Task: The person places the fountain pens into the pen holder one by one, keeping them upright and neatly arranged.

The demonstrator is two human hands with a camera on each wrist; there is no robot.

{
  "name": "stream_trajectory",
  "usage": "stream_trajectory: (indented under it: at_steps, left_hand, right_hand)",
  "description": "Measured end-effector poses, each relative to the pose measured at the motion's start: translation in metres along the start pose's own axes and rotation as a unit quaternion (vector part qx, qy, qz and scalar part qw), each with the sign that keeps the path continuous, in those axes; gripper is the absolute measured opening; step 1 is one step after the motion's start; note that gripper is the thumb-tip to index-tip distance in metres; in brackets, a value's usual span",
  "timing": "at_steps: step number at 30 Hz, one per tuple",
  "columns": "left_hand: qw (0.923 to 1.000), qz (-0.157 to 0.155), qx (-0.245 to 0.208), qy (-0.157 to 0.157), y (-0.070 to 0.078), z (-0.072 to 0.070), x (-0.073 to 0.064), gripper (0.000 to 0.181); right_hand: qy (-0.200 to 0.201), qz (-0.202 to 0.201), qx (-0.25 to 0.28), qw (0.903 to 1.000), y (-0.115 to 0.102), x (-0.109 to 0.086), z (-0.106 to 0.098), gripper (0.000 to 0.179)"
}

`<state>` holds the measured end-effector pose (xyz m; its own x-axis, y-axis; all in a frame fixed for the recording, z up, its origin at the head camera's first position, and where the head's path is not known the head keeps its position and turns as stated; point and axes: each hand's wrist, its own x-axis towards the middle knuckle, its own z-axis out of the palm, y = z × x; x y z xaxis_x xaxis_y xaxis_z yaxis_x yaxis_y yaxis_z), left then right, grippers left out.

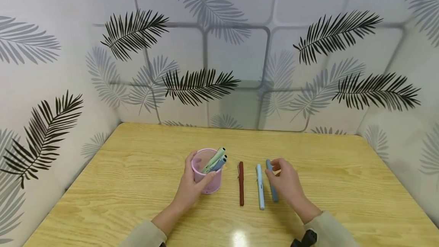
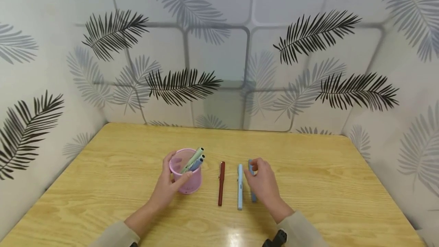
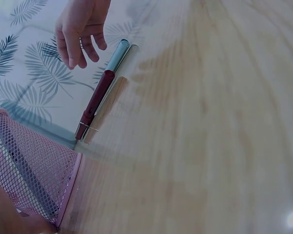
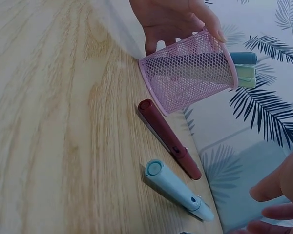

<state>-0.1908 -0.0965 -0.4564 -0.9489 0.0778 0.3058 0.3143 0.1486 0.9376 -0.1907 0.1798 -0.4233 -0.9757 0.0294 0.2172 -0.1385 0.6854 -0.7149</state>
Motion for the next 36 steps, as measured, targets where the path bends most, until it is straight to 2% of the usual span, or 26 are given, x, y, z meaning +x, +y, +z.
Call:
stream_trajectory:
  at_steps: [11,21,24,31,33,36]
  left_hand:
    - [1.0000,0.002,-0.001,-0.001,-0.001,-0.001,0.000,0.079]
    - [0.9999,-0.006,-0.007,-0.005,-0.002,-0.001,0.001,0.077]
    - [0.9997,-0.011,-0.019,-0.012,0.003,-0.001,0.000,0.078]
    - [0.9995,-0.007,-0.020,-0.021,0.031,-0.003,-0.005,0.077]
    - [0.9995,-0.009,-0.021,-0.022,0.032,-0.003,-0.006,0.077]
    - [0.9996,-0.004,-0.022,-0.017,0.021,-0.002,-0.004,0.078]
  right_hand:
    - [-0.014,0.019,-0.036,0.9991,0.008,0.004,0.004,0.033]
    - [-0.052,0.035,-0.069,0.9957,0.015,0.007,0.010,0.041]
    - [-0.053,0.038,-0.067,0.9956,0.016,0.007,0.011,0.042]
    - [-0.048,0.043,-0.078,0.9948,0.018,0.011,0.012,0.040]
    - [-0.050,0.043,-0.082,0.9944,0.018,0.011,0.013,0.040]
    - [-0.056,0.044,-0.083,0.9941,0.018,0.012,0.013,0.039]
